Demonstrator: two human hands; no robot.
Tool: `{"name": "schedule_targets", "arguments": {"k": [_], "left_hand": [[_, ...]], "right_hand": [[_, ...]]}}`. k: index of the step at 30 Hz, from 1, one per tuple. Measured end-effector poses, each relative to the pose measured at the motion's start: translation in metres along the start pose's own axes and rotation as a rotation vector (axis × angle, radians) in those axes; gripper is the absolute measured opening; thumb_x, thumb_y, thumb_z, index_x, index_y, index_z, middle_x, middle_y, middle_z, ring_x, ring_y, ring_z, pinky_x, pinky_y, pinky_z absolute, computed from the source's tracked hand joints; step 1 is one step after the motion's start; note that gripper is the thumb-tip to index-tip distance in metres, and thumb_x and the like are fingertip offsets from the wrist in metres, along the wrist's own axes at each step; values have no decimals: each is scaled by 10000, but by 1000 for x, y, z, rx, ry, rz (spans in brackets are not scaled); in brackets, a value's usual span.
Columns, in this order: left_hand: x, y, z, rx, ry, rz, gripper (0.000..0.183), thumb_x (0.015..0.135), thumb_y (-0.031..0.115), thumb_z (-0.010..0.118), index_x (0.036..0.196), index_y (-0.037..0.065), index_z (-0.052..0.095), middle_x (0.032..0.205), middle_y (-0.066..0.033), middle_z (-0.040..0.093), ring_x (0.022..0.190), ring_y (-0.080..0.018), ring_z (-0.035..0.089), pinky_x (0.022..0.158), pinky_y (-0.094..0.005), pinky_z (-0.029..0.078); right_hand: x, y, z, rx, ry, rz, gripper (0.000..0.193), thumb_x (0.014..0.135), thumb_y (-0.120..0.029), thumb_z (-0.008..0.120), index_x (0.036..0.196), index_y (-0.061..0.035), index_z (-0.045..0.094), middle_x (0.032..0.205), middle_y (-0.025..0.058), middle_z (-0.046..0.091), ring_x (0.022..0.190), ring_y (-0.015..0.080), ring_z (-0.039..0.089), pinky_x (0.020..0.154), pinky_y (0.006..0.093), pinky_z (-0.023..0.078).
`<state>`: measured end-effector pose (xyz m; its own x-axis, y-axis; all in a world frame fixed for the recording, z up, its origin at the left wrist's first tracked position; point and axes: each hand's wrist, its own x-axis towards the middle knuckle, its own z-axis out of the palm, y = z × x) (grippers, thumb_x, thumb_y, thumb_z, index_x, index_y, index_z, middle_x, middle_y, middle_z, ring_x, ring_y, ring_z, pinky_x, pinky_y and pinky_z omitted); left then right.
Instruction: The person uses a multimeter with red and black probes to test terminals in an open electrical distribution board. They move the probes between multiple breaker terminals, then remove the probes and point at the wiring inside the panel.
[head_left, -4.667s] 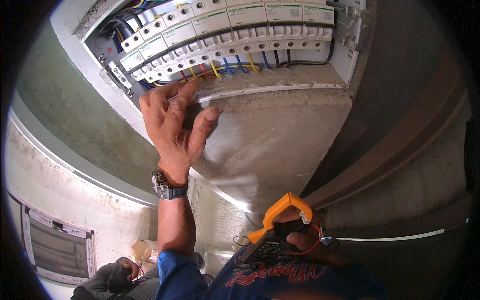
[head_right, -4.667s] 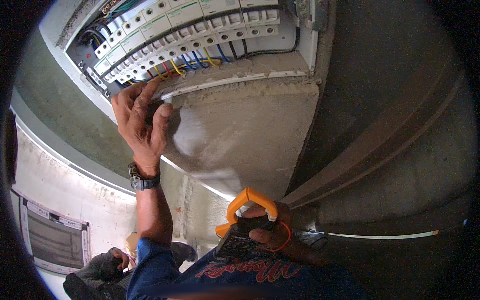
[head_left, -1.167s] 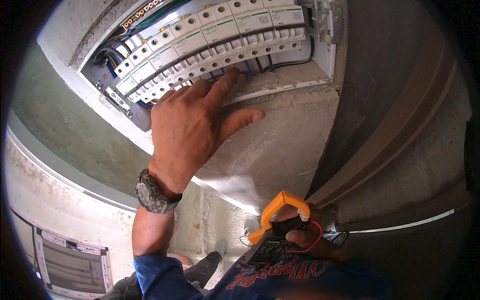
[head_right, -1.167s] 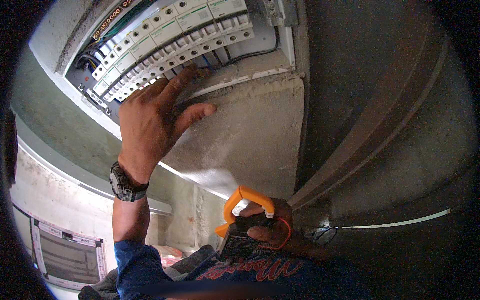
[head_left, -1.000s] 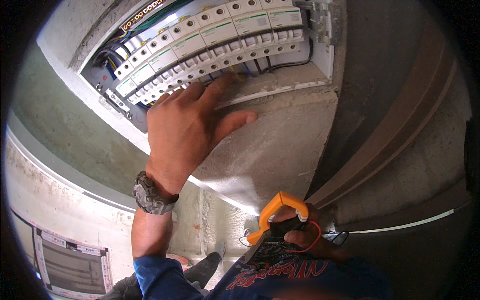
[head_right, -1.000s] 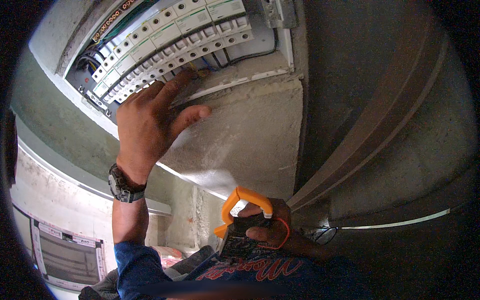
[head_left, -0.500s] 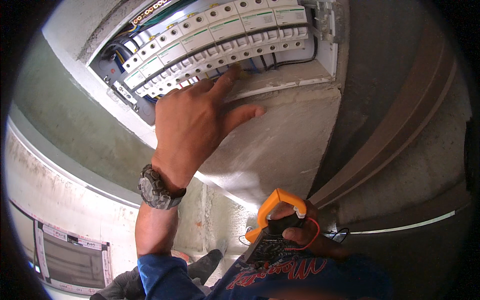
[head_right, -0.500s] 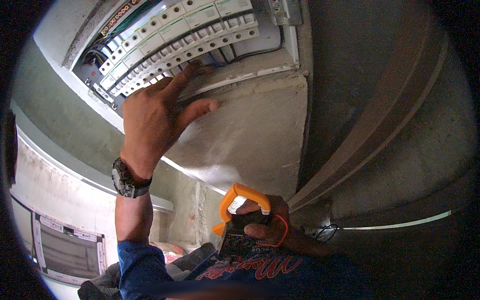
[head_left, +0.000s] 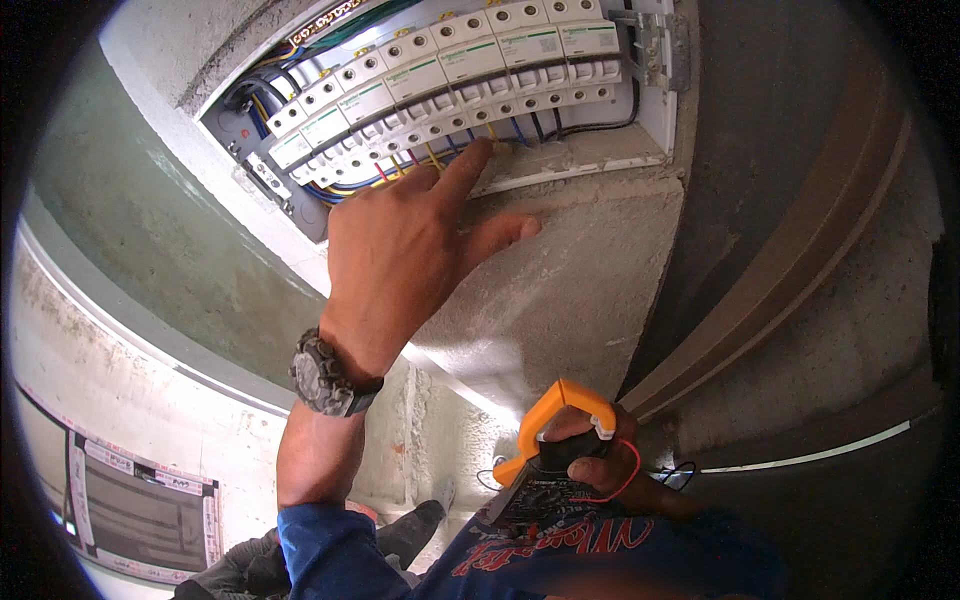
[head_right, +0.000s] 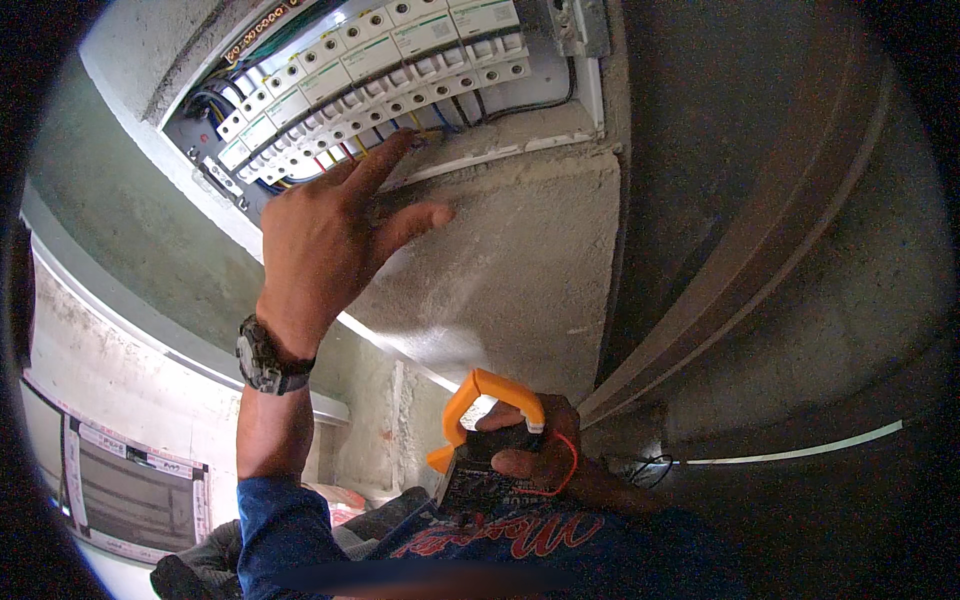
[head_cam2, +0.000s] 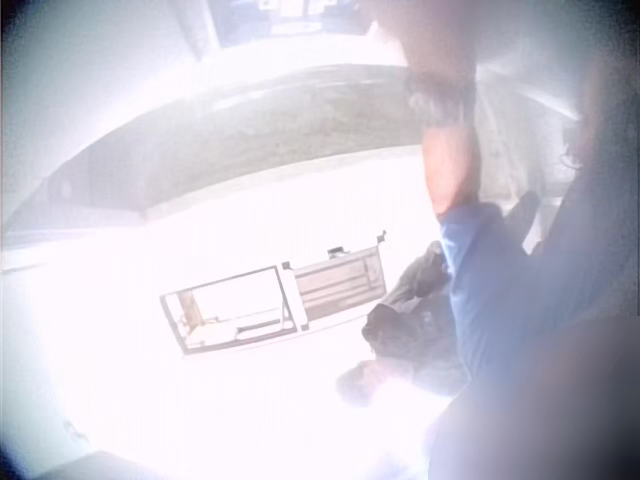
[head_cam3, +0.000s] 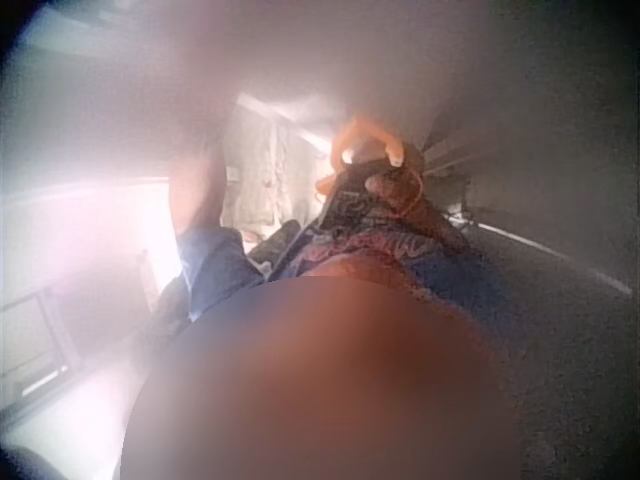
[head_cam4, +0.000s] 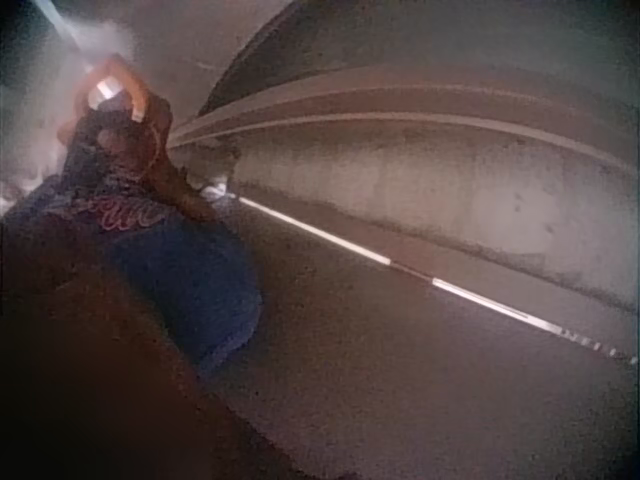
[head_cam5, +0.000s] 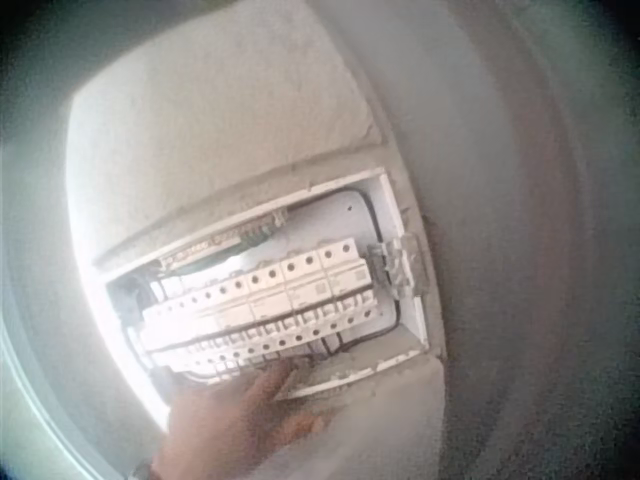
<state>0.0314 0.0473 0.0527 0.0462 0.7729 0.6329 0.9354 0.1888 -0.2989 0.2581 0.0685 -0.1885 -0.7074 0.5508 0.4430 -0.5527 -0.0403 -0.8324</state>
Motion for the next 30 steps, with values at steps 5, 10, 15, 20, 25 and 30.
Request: {"name": "schedule_targets", "arguments": {"k": [5,10,15,20,25,30], "left_hand": [[-17,-4,-10,-81,162,72,671,871,607,808,1346,141,732,796,-75,715,632,-272,696,572,-394,540],[-69,2,-34,-463,-52,-160,641,812,367,941,1343,62,752,765,-57,652,612,-152,553,581,-318,467],[-155,-29,-32,-1056,-335,-270,633,812,258,939,1354,4,734,766,-59,667,672,-145,609,640,-320,479],[-297,-33,50,-1612,-646,-669,623,891,241,882,1433,11,682,895,-16,717,807,-136,649,751,-298,499],[-482,38,165,-1403,-1059,-1588,615,1053,533,648,1452,67,636,977,-80,746,827,-149,710,637,-262,614],[-628,157,203,-1026,-1242,-1384,592,1072,502,614,1446,44,626,1012,-122,759,857,-188,734,702,-296,619]], "right_hand": [[0,2,-3,29,13,6,537,822,-417,900,1127,7,774,1015,144,772,958,249,747,898,395,573],[0,3,-7,2,5,-15,520,856,-405,861,1116,34,764,1008,156,761,953,256,745,886,409,589],[0,0,-6,-1,35,67,566,830,-438,883,1132,27,764,1024,146,771,976,259,749,926,410,580],[11,2,-1,6,22,31,529,851,-394,877,1120,47,762,1016,163,752,954,262,741,895,413,593],[25,7,4,60,-57,23,500,853,-361,878,1112,51,761,995,166,755,949,261,743,884,412,598],[32,10,10,38,-110,-37,526,867,-397,878,1105,58,765,966,165,758,894,246,742,845,400,611]]}}
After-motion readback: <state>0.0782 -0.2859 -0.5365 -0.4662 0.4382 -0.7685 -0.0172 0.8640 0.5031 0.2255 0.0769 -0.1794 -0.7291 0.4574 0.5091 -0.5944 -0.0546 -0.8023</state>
